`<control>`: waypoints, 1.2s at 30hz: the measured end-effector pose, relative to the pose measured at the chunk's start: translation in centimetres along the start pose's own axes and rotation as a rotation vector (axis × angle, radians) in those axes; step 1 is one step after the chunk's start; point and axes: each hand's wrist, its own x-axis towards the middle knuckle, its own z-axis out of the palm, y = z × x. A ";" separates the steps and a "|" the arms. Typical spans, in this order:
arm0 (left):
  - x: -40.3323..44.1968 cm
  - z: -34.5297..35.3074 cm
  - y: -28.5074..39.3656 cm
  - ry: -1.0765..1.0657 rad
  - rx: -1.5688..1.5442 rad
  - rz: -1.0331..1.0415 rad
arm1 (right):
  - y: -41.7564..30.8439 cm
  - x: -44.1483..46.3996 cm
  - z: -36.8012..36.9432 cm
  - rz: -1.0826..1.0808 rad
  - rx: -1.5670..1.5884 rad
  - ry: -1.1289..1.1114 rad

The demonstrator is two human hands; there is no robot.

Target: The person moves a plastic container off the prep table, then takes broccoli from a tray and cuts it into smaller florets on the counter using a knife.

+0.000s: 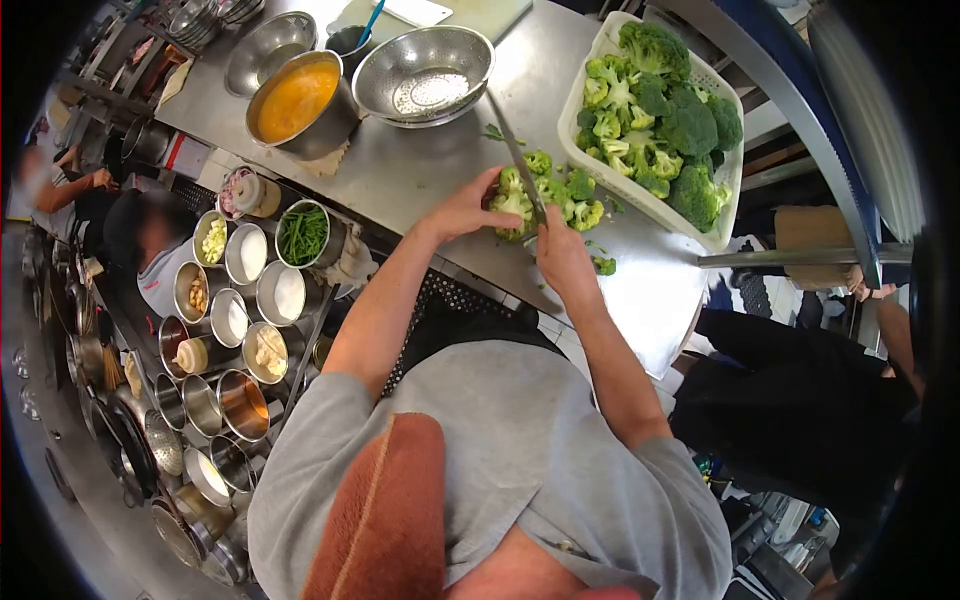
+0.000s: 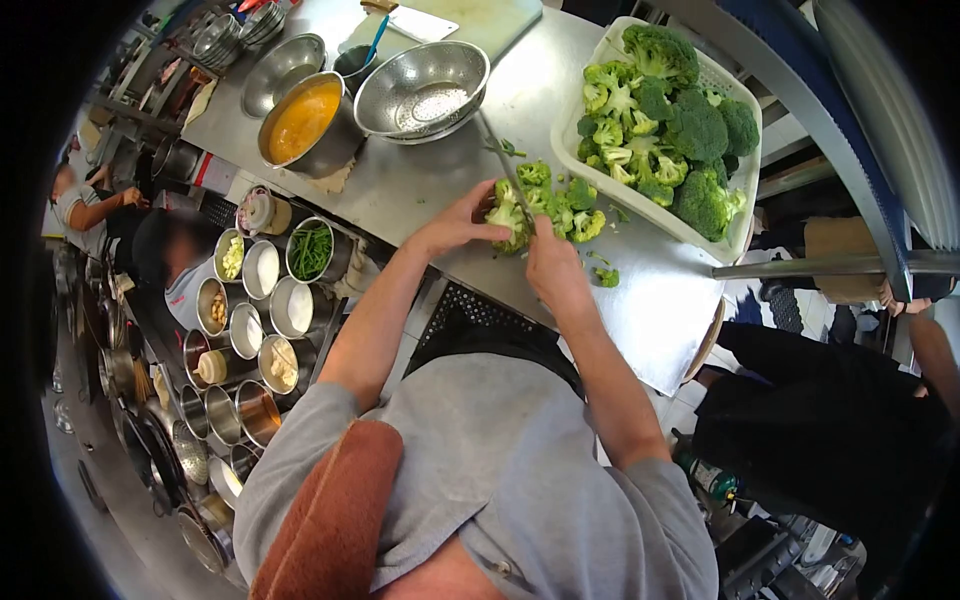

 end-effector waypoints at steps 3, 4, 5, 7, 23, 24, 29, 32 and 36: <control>0.2 -0.6 -0.3 0.016 0.071 0.001 | 1.3 0.2 -0.9 0.177 0.297 0.126; 0.3 -1.3 0.1 0.024 0.073 0.005 | 1.8 0.4 -1.6 0.168 0.298 0.124; 0.3 -2.2 0.4 -0.037 0.153 0.036 | 2.4 0.3 -2.4 0.175 0.218 0.156; -0.2 -2.0 2.3 -0.112 0.232 0.058 | 2.5 0.0 -3.7 0.158 0.100 0.197; -1.3 3.2 0.5 0.284 0.501 0.041 | 0.4 -2.7 -0.8 -0.012 0.100 0.139; -1.4 3.3 0.8 0.340 0.518 0.065 | 0.2 -2.6 -1.1 -0.018 0.100 0.136; -2.4 3.1 0.9 0.461 0.597 0.101 | -0.5 -2.3 -1.6 0.039 0.139 0.128; -1.4 2.2 -0.8 0.380 0.464 0.081 | -0.1 -2.0 -0.6 -0.042 0.108 0.112; -1.4 1.7 -0.5 0.322 0.289 0.023 | -0.6 -1.3 -0.2 -0.143 0.105 0.149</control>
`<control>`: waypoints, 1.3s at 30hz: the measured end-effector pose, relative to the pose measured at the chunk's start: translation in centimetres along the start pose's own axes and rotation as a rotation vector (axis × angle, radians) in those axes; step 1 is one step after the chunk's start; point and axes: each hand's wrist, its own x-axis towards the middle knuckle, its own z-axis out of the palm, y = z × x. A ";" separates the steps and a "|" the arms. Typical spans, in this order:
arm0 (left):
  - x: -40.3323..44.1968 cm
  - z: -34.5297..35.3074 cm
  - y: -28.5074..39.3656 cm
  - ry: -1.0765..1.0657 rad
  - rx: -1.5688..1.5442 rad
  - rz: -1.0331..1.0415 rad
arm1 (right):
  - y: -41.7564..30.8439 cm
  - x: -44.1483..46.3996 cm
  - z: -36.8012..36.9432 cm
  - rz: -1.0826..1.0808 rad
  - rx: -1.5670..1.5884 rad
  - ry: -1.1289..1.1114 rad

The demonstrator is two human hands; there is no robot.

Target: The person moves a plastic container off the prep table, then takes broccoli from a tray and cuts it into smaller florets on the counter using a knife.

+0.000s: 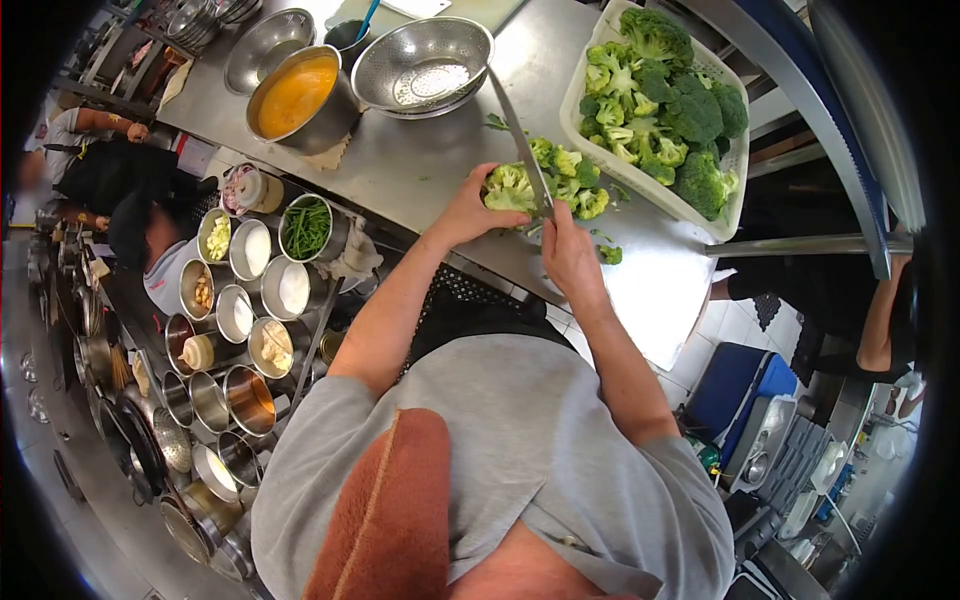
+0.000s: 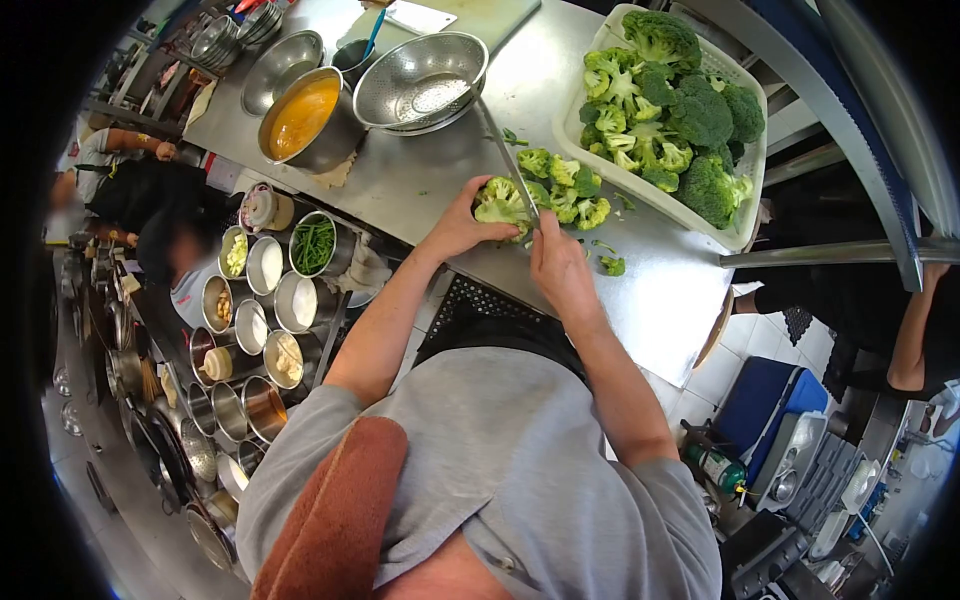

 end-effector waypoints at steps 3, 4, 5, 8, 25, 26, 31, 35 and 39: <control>0.0 -0.1 -0.1 -0.006 0.040 0.005 | -1.8 0.5 -1.0 0.029 0.034 -0.003; 0.0 -0.1 -0.1 -0.007 0.040 0.005 | -1.4 0.6 -0.6 0.029 0.034 -0.003; 0.0 0.1 -0.2 0.005 0.045 0.022 | -0.6 0.7 0.0 0.073 -0.053 -0.092; -0.2 0.3 -0.3 0.018 0.100 0.058 | 1.2 -0.2 1.2 0.123 -0.143 -0.171; -1.6 -0.2 1.3 0.013 0.012 0.170 | 1.2 3.7 -1.6 0.050 -0.059 0.093; -1.8 -1.0 1.0 0.043 0.061 0.194 | 1.7 4.4 -1.8 0.032 -0.138 0.136; -1.0 -1.4 0.2 0.317 0.136 0.183 | 0.7 5.7 -3.3 0.101 -0.050 0.253; 0.2 -1.0 -0.5 0.469 0.227 0.153 | -0.4 3.8 -2.3 0.089 0.085 0.163; 2.6 -1.8 -0.6 0.142 0.021 -0.116 | -0.6 2.6 -1.4 0.182 0.171 0.048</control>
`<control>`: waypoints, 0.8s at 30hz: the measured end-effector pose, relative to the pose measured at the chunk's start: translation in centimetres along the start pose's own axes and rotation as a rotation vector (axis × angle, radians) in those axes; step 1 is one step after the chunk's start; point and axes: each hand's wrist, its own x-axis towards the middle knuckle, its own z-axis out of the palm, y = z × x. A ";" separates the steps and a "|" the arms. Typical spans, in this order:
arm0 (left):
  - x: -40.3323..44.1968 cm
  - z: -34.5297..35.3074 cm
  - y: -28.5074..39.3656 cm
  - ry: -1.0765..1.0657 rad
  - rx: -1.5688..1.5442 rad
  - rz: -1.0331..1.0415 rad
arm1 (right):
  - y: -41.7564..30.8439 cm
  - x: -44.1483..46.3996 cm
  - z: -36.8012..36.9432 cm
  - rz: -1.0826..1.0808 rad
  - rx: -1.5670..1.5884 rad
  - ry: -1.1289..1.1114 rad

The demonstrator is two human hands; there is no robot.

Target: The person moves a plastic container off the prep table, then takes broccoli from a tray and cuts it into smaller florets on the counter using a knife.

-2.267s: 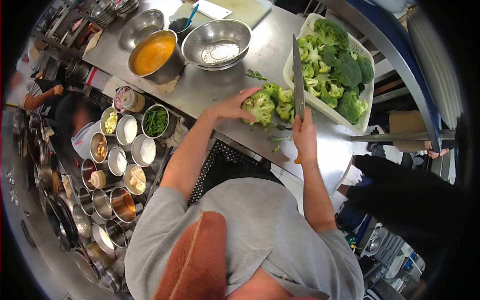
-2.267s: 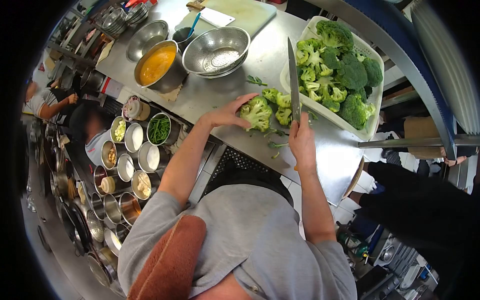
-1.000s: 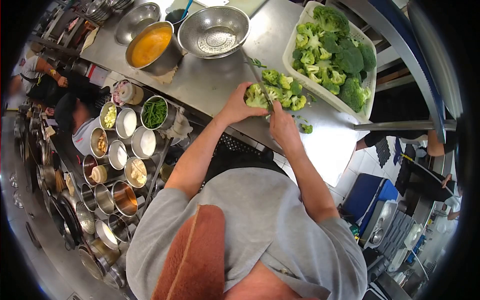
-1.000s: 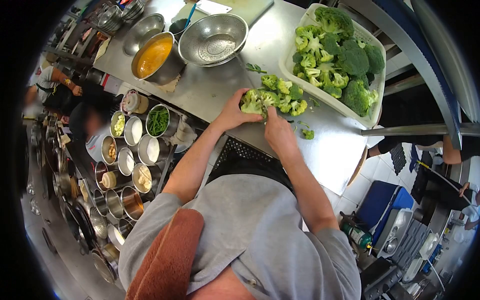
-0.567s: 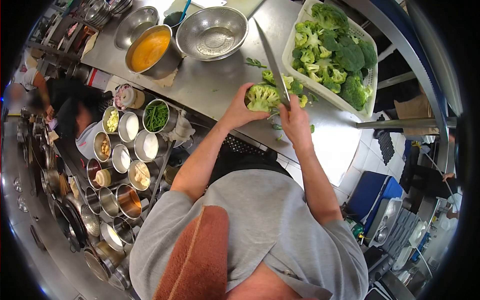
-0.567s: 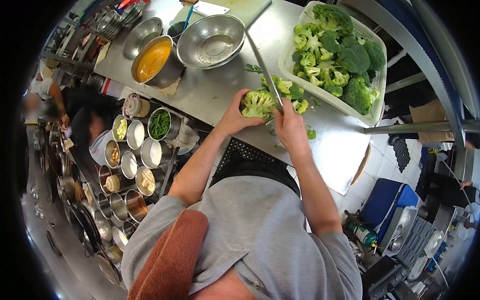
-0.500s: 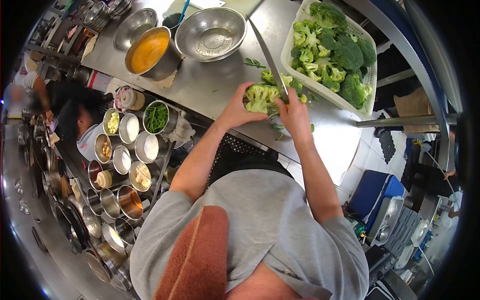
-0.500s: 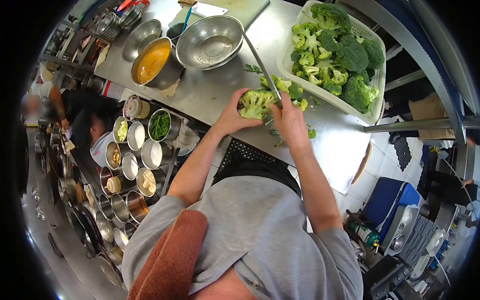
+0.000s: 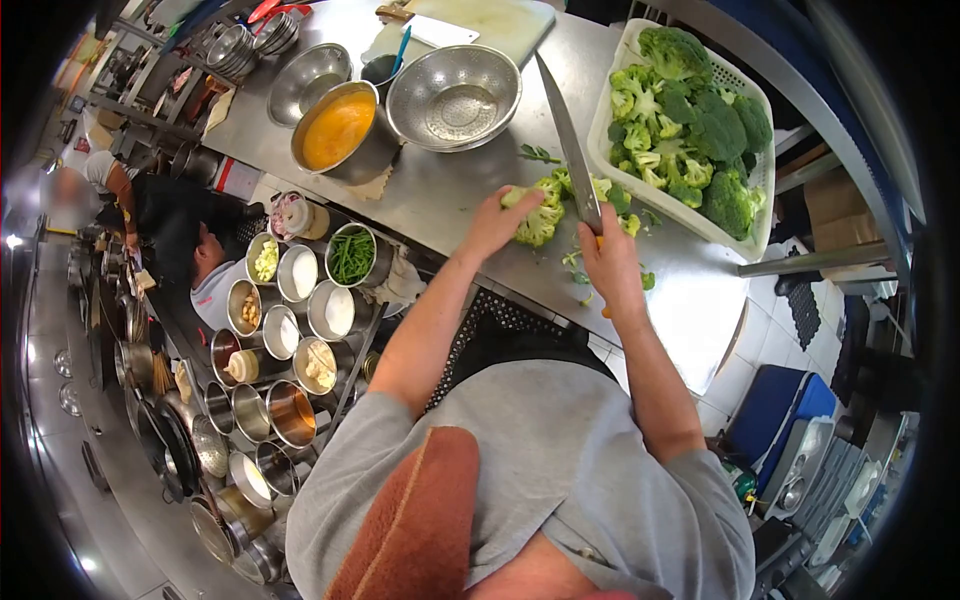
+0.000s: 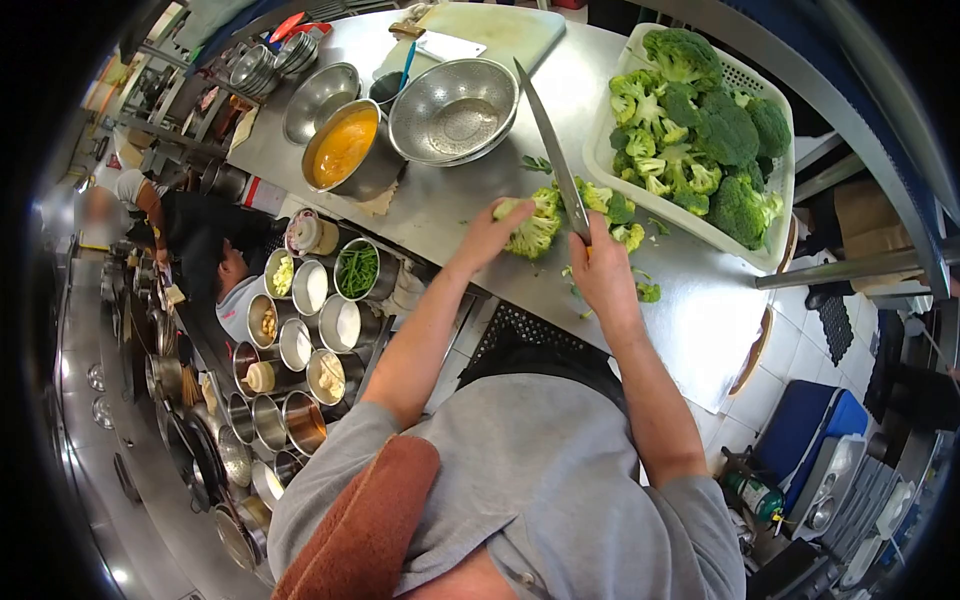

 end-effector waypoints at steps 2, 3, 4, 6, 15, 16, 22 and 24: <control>1.4 -0.5 2.6 -0.194 -0.086 -0.189 | -0.4 -0.3 -0.5 0.034 0.005 0.015; 1.4 -0.8 5.4 -0.293 -0.142 -0.362 | -0.5 -0.4 -0.8 0.057 0.009 0.019; 1.7 -1.0 6.9 -0.388 -0.198 -0.533 | -0.4 -0.6 -1.0 0.055 0.007 0.017; 3.0 -1.7 7.3 -0.422 -0.360 -0.606 | -0.2 -0.8 -1.4 0.116 0.028 0.025; -1.8 -0.4 4.7 -0.228 -1.069 -0.386 | 0.4 -2.4 -1.9 0.174 0.038 -0.003; -2.1 -0.2 4.3 -0.233 -1.071 -0.386 | 0.6 -2.4 -1.7 0.176 0.034 0.000; -3.5 -0.8 2.5 -0.222 -1.136 -0.287 | 0.6 -2.4 -0.2 0.058 0.059 -0.045; -3.7 -0.9 2.5 -0.229 -1.128 -0.229 | 0.3 -2.2 -0.2 0.095 0.047 -0.077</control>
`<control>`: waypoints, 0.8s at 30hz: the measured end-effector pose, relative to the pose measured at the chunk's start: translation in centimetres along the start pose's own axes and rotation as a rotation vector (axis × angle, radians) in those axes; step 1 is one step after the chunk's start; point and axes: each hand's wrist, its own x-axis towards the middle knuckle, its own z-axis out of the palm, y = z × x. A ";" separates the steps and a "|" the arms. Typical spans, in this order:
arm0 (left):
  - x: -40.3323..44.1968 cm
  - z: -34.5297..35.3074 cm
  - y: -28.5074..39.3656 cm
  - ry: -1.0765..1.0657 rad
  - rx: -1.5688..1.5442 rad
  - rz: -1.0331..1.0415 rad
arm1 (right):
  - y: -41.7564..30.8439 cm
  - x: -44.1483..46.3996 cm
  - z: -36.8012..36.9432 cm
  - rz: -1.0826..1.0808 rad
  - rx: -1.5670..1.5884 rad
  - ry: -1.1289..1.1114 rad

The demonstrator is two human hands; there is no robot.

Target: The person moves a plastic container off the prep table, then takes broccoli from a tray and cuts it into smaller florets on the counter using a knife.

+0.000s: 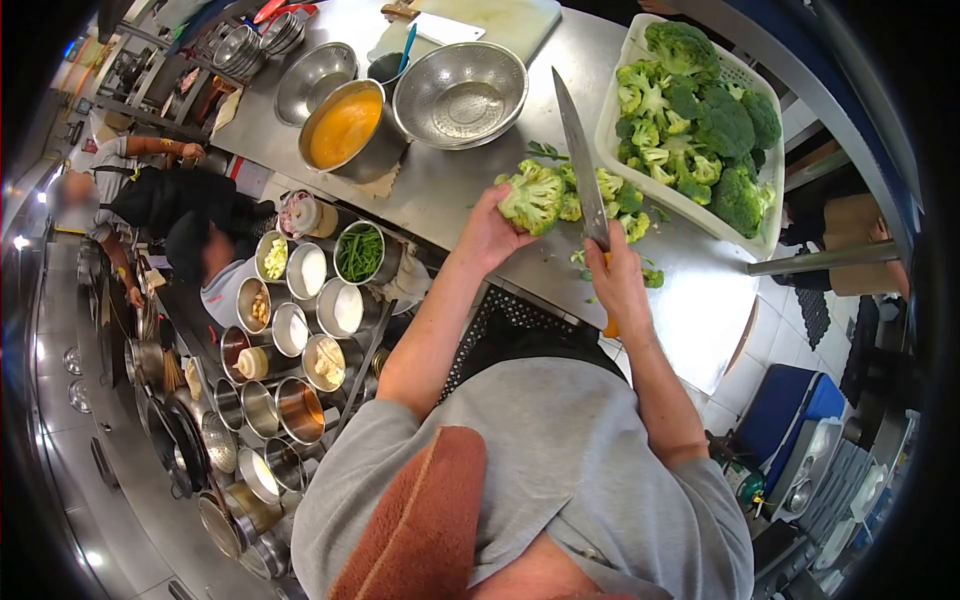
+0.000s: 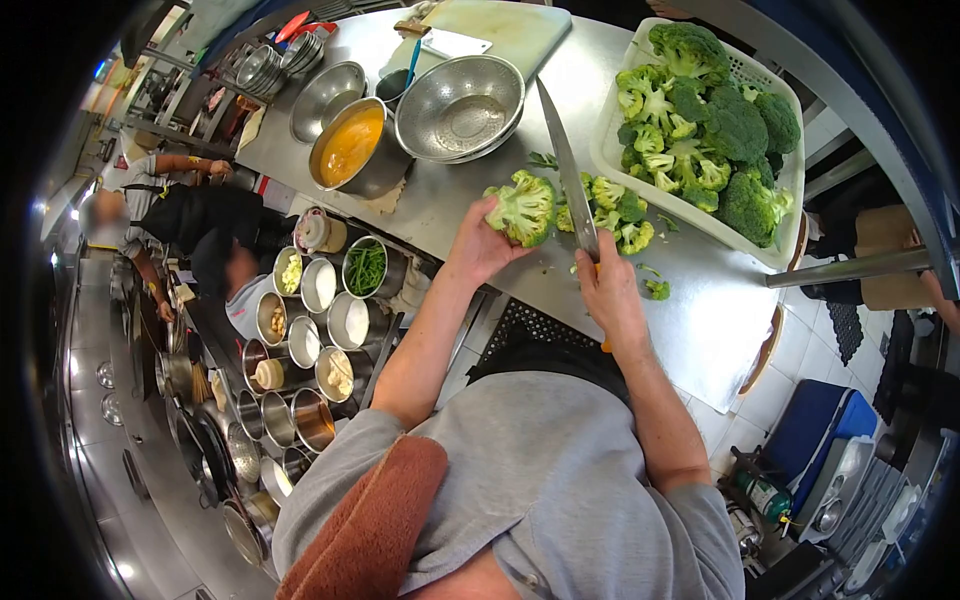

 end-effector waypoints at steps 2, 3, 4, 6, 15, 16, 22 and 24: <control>0.3 -1.6 -0.4 -0.047 -0.049 0.024 | 0.2 0.0 0.2 -0.009 -0.008 -0.006; 0.1 -1.6 -0.3 -0.094 -0.096 0.045 | 0.3 0.0 0.2 -0.016 -0.014 -0.010; -0.1 -1.6 -0.5 -0.093 -0.098 0.048 | 0.2 -0.1 0.2 -0.018 -0.015 -0.014; -0.8 -1.2 -1.1 0.118 0.029 0.275 | 0.2 -0.4 0.3 0.012 0.008 -0.003; -2.8 -0.8 -2.4 0.633 1.642 0.776 | 1.2 -1.5 0.0 0.058 -0.054 -0.050; -3.2 -0.3 -1.5 0.626 1.646 0.772 | 1.1 -1.5 -0.1 0.064 -0.052 -0.047; -0.1 -1.1 1.0 0.468 1.655 0.847 | 1.3 -2.4 -0.2 0.097 -0.056 -0.123; 1.3 -2.4 0.6 0.421 1.380 0.695 | 0.6 -2.7 -0.9 0.135 -0.012 -0.218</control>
